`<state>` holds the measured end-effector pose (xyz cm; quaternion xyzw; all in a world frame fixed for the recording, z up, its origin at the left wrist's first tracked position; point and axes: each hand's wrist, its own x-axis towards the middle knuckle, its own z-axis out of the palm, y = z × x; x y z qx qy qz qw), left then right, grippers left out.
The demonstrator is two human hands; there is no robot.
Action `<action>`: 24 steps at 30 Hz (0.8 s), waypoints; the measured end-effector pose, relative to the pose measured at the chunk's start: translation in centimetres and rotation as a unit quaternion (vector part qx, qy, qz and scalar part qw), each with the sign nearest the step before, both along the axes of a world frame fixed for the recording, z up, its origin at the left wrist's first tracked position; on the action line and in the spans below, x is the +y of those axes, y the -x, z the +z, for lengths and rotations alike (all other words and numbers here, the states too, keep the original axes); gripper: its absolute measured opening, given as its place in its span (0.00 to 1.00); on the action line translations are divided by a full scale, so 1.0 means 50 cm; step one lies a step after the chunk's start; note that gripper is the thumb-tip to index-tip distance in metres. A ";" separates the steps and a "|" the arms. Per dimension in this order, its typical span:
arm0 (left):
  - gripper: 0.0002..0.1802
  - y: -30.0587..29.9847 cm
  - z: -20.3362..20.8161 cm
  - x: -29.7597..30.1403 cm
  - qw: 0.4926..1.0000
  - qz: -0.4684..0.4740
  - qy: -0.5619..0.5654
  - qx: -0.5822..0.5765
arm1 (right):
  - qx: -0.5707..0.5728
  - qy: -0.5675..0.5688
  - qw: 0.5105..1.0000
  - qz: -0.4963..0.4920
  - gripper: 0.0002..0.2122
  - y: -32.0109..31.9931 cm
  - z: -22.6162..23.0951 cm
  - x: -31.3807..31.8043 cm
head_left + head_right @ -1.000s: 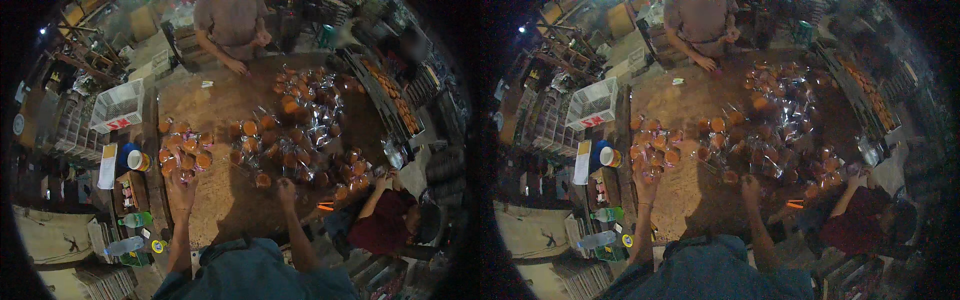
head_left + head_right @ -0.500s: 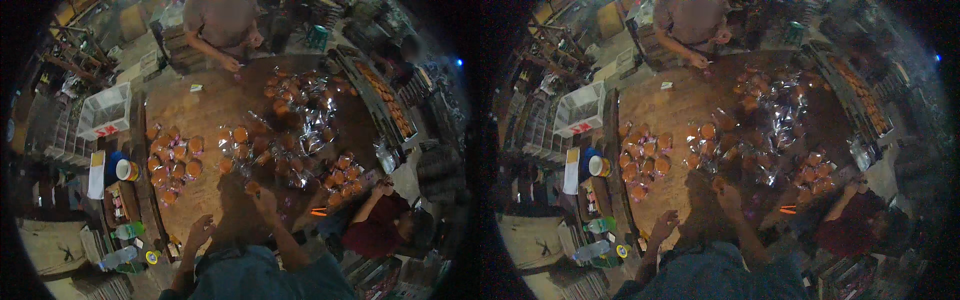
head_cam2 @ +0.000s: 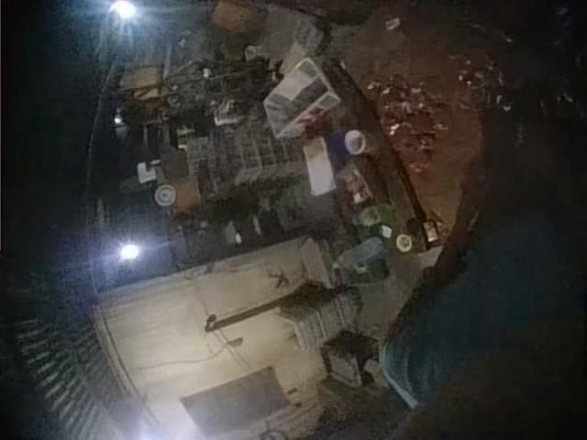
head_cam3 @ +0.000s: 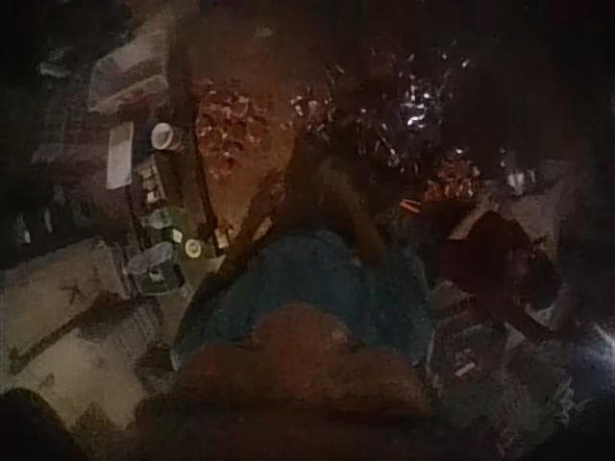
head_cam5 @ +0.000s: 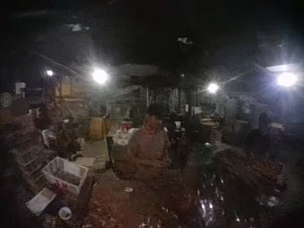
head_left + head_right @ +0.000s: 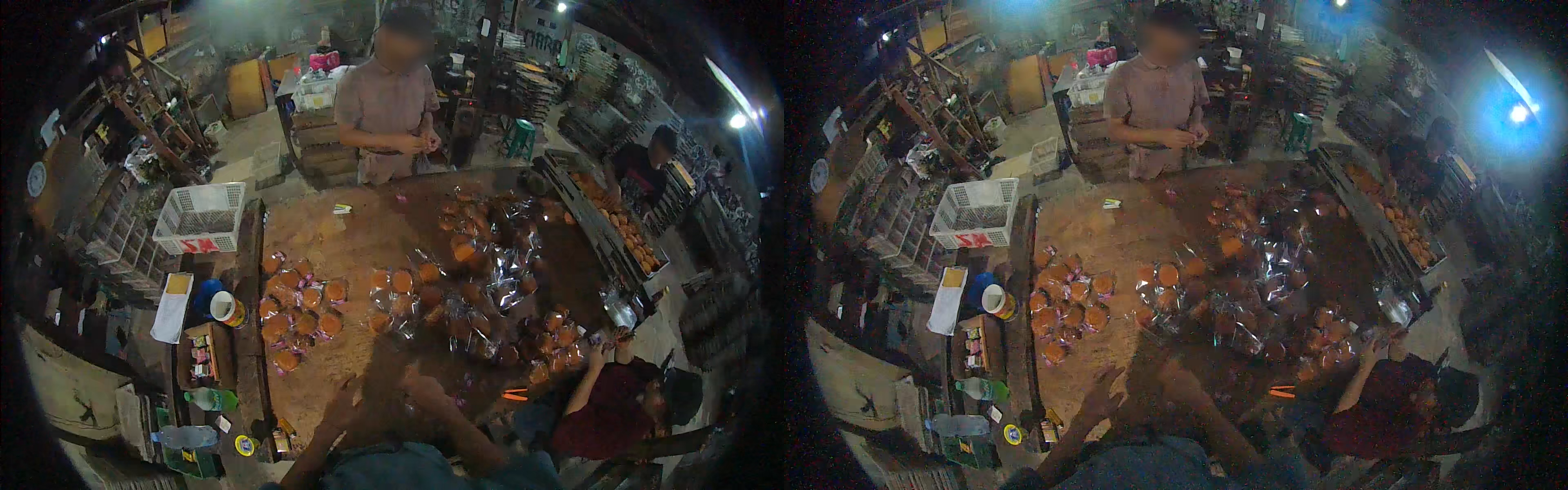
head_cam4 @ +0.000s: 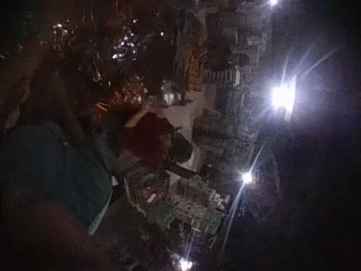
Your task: The person places round baked buns into clear plastic bags and ties them with small rubber bands. They work at a wooden table alongside others, handling buns and bags one at a time and stacking the finished packages.
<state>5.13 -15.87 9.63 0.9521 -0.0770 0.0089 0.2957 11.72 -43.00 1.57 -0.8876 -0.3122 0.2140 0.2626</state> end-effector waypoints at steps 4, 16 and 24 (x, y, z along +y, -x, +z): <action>0.37 -0.007 -0.044 0.006 0.986 -0.059 0.146 0.047 | -0.113 -0.066 0.985 0.109 0.12 0.004 0.190 0.057; 0.19 0.035 0.038 0.015 0.746 0.172 0.594 0.248 | 0.088 -0.470 0.799 -0.365 0.09 0.119 0.382 0.145; 0.17 0.047 0.051 -0.001 0.711 0.140 0.646 0.237 | 0.070 -0.465 0.768 -0.435 0.09 0.106 0.296 0.156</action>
